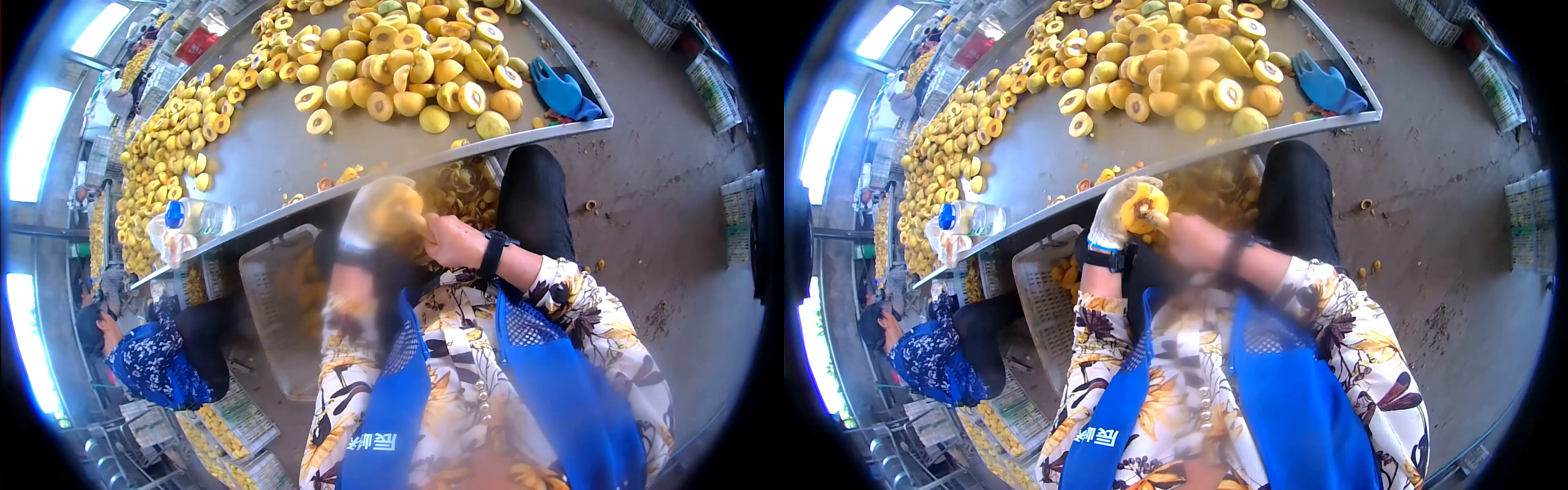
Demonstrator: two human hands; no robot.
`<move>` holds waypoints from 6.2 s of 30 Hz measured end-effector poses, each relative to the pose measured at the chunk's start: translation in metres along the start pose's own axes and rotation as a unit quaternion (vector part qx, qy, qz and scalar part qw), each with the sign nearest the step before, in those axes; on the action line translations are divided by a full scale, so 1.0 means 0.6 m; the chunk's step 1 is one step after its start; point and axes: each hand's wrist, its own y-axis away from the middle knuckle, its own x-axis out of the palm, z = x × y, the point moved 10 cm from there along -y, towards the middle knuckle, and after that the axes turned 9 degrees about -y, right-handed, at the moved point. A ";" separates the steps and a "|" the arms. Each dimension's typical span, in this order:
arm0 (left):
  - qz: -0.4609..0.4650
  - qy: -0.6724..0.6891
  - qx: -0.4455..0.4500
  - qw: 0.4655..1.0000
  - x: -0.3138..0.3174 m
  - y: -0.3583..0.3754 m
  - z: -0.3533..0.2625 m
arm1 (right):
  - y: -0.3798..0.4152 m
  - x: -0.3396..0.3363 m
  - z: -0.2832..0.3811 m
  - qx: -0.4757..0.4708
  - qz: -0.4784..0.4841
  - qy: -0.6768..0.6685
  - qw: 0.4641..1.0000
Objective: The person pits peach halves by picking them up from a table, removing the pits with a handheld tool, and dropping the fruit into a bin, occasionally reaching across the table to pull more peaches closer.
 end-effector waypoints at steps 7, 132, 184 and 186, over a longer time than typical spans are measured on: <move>-0.185 0.541 -0.204 0.795 0.008 0.026 0.010 | -0.011 0.011 -0.007 0.024 -0.025 -0.284 0.958; -0.266 0.080 -0.095 0.956 -0.045 0.023 0.053 | -0.025 0.012 0.008 0.002 -0.036 -0.037 0.999; -0.203 0.665 -0.094 0.712 -0.067 0.041 0.056 | 0.000 -0.022 0.039 -0.148 -0.200 -0.082 0.965; -0.159 0.685 -0.035 0.710 -0.064 0.040 0.042 | 0.000 -0.042 0.050 -0.146 -0.220 -0.076 0.962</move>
